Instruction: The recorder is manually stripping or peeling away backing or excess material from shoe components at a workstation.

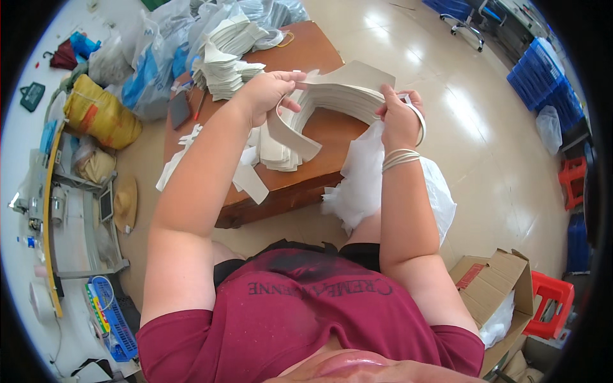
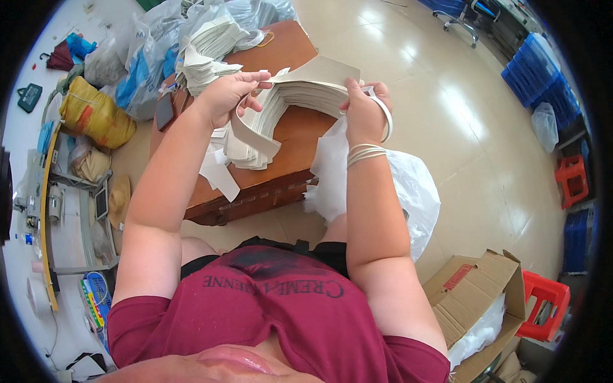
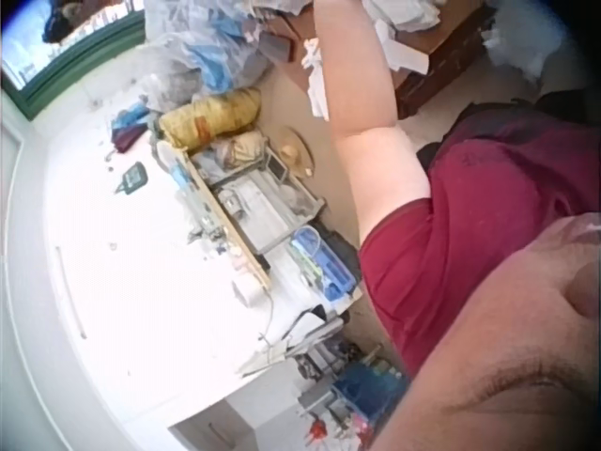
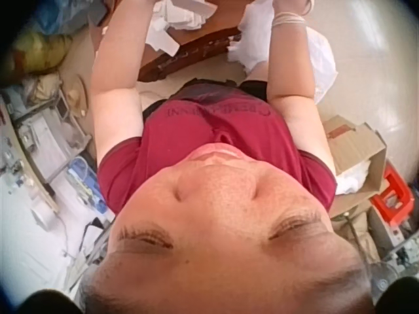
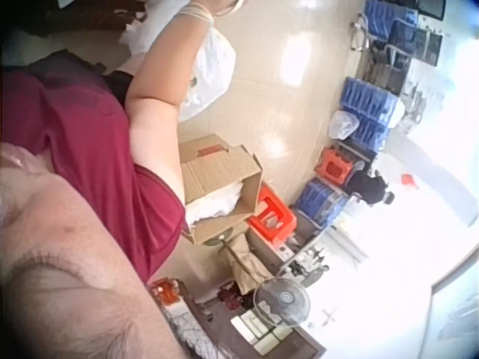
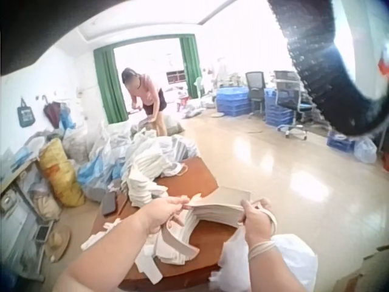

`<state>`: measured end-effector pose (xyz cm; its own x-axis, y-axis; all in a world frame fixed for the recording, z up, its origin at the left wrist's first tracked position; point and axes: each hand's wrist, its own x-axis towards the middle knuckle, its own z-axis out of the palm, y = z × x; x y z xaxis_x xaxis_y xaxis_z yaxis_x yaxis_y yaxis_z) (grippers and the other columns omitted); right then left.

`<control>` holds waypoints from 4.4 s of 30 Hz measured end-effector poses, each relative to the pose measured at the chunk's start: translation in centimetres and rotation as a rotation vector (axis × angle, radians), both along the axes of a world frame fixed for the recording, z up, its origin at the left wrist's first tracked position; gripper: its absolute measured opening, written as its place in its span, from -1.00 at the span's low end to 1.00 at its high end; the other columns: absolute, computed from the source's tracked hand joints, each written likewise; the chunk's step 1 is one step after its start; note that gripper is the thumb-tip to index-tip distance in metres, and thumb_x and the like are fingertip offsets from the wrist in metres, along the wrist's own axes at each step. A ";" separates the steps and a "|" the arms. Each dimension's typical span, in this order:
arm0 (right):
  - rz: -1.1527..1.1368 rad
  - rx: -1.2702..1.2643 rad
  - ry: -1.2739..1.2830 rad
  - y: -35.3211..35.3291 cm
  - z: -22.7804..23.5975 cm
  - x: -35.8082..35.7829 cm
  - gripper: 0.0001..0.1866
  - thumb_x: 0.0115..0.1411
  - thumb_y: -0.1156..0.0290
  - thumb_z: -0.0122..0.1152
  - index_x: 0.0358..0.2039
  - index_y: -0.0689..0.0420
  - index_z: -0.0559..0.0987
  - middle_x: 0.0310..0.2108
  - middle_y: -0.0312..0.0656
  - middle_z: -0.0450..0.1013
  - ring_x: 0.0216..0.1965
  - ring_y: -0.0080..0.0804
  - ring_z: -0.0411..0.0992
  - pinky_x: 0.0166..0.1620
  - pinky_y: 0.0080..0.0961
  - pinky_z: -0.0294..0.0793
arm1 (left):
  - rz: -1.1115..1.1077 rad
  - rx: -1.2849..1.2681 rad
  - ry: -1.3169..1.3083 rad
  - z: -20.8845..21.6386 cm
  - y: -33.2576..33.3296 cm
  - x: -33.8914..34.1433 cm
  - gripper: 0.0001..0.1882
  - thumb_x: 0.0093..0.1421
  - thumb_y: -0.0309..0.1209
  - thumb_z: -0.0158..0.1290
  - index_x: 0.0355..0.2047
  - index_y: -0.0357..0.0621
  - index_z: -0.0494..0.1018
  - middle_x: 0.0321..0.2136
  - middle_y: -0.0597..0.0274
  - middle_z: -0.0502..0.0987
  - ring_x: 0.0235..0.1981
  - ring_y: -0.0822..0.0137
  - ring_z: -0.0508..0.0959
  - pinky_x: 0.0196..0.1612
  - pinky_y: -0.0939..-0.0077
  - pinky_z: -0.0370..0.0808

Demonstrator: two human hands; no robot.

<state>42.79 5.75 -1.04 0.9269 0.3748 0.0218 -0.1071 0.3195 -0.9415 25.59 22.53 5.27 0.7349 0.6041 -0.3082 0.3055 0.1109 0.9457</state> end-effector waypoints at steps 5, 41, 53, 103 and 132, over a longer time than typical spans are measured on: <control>-0.069 -0.090 -0.024 1.9 -0.9 0.0 -0.74 0.13 0.39 0.34 -0.47 0.17 0.39 -0.62 -0.26 0.38 -0.76 -0.57 0.33 -0.64 -0.56 0.29 | -0.136 0.218 0.229 -1.6 2.6 1.6 -0.47 0.32 -0.49 -0.10 0.31 -0.01 0.22 -0.21 0.36 0.50 -0.67 0.64 0.37 -0.63 0.76 0.33; -0.347 -0.560 -0.691 2.0 -3.5 1.9 -0.82 0.13 0.42 0.13 -0.30 0.18 0.62 -0.30 0.02 0.57 -0.27 -0.05 0.55 -0.17 -0.27 0.53 | -0.143 0.797 0.323 -4.0 2.0 0.5 -0.52 0.02 -0.30 0.28 -0.03 -0.16 0.56 0.01 -0.02 0.53 -0.06 0.17 0.58 0.03 0.40 0.47; 0.984 -0.340 -0.963 -2.3 4.0 -6.9 -0.83 -0.02 0.41 0.36 -0.54 0.21 0.54 -0.40 -0.16 0.54 -0.36 -0.27 0.48 -0.27 -0.39 0.46 | 0.232 0.602 -0.140 -5.4 5.8 -8.5 -0.56 0.18 -0.18 0.20 -0.04 -0.23 0.55 -0.29 0.25 0.63 -0.27 0.47 0.54 -0.14 0.56 0.46; 0.891 0.285 -1.322 2.3 0.6 -23.4 -0.69 -0.19 0.72 0.18 -0.35 0.17 0.52 -0.37 -0.14 0.49 -0.37 -0.16 0.49 -0.29 -0.33 0.50 | 0.103 0.767 -0.302 -5.8 -8.2 -26.2 -0.87 0.12 -0.67 0.15 -0.30 -0.28 0.58 -0.42 0.24 0.55 -0.44 0.50 0.51 -0.40 0.63 0.42; 0.567 -0.070 -1.522 1.2 1.3 -22.9 -0.64 -0.14 0.54 0.45 -0.24 0.08 0.65 -0.19 -0.10 0.38 -0.45 -0.38 0.43 -0.37 -0.51 0.47 | -0.090 1.370 -0.116 -4.6 -7.9 -25.8 -0.68 -0.12 -0.58 0.22 -0.27 -0.15 0.58 -0.38 0.26 0.55 -0.43 0.24 0.55 -0.40 0.43 0.50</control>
<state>19.89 7.00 0.25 -0.1841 0.6817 0.7081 0.8028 0.5199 -0.2918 -0.23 14.63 0.66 0.7678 0.3214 0.5542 0.1741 -0.9372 0.3023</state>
